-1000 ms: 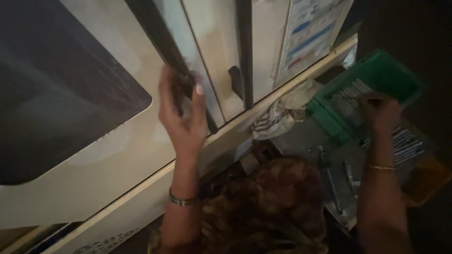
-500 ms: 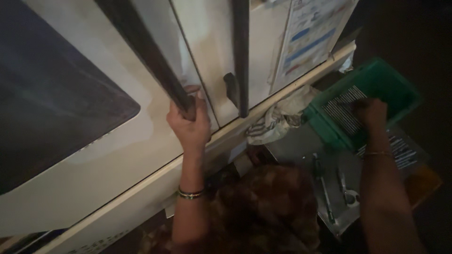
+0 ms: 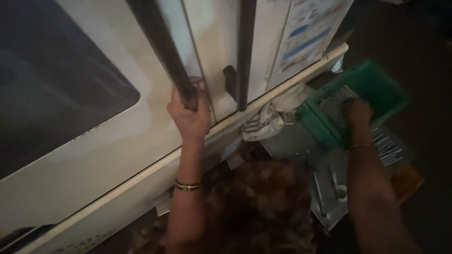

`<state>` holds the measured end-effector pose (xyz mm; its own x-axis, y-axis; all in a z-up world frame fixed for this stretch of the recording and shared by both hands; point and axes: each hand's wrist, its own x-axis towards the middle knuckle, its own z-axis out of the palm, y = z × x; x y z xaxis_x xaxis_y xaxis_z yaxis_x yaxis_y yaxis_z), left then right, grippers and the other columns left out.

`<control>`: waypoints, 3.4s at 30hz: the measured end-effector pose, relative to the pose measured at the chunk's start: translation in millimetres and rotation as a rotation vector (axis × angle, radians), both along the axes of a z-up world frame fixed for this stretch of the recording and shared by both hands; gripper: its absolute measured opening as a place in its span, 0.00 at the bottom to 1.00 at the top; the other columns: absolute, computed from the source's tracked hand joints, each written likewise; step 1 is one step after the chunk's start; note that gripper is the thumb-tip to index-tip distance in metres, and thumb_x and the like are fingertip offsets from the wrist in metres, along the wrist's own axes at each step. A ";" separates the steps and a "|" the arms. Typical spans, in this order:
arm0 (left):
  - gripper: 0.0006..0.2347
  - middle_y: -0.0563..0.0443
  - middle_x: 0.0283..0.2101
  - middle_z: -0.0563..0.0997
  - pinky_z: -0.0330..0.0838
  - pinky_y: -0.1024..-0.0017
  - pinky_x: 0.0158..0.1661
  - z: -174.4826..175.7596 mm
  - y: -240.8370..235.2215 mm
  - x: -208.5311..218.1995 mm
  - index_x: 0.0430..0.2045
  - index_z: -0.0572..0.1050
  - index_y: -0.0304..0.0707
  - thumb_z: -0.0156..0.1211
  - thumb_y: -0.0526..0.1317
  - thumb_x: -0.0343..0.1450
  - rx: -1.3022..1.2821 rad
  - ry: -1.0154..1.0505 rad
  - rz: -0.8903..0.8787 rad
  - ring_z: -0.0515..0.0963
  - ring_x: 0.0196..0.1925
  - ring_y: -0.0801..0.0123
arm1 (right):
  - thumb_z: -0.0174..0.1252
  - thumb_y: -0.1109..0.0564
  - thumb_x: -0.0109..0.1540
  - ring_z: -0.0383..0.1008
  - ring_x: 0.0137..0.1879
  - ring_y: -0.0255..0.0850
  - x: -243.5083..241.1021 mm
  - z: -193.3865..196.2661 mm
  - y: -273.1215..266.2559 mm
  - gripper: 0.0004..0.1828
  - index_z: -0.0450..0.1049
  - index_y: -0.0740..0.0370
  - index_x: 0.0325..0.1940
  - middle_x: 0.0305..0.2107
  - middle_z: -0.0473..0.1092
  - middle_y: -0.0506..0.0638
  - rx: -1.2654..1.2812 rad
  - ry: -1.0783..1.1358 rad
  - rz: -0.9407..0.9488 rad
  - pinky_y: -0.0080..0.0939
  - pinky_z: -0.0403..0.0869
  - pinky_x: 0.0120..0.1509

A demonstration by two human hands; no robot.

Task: The person measures metal rods using a digital caliper, then inserts them into a machine and wipes the machine's exterior with a cloth. The person repeats the measuring and insertion process multiple times.

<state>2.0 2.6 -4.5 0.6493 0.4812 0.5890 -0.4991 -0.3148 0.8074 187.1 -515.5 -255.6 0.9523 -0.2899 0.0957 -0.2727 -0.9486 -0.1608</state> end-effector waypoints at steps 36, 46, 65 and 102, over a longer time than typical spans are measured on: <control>0.06 0.45 0.25 0.78 0.74 0.64 0.29 -3.1 7.7 2.2 0.37 0.72 0.34 0.60 0.37 0.75 0.155 -0.149 -0.002 0.83 0.26 0.56 | 0.58 0.44 0.68 0.79 0.50 0.61 -90.6 -42.8 260.6 0.18 0.80 0.60 0.50 0.44 0.77 0.63 0.157 0.128 0.168 0.61 0.77 0.54; 0.09 0.42 0.22 0.76 0.72 0.59 0.28 -10.1 5.2 8.0 0.39 0.71 0.31 0.61 0.37 0.72 0.166 -0.104 0.088 0.81 0.25 0.51 | 0.64 0.57 0.58 0.78 0.49 0.64 -99.6 -37.0 257.7 0.22 0.73 0.64 0.55 0.40 0.77 0.67 0.129 -0.065 0.281 0.62 0.75 0.56; 0.11 0.41 0.23 0.77 0.73 0.59 0.28 -14.2 7.5 10.2 0.43 0.71 0.29 0.58 0.36 0.70 0.097 -0.052 -0.009 0.82 0.25 0.51 | 0.54 0.50 0.68 0.56 0.75 0.60 -165.8 107.5 343.3 0.31 0.60 0.59 0.74 0.70 0.56 0.62 0.784 -0.720 0.578 0.55 0.68 0.65; 0.03 0.57 0.17 0.67 0.62 0.77 0.25 -10.0 0.1 3.3 0.36 0.72 0.34 0.57 0.30 0.72 0.137 -0.093 0.113 0.66 0.20 0.80 | 0.65 0.55 0.62 0.60 0.73 0.68 -146.8 84.8 385.8 0.39 0.59 0.58 0.76 0.71 0.47 0.75 0.754 -0.775 0.848 0.57 0.68 0.70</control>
<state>5.3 2.7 -14.4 0.5354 0.4586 0.7093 -0.5253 -0.4768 0.7048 40.3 -129.7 -170.8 0.6376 0.1301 0.7593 0.7360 -0.3939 -0.5506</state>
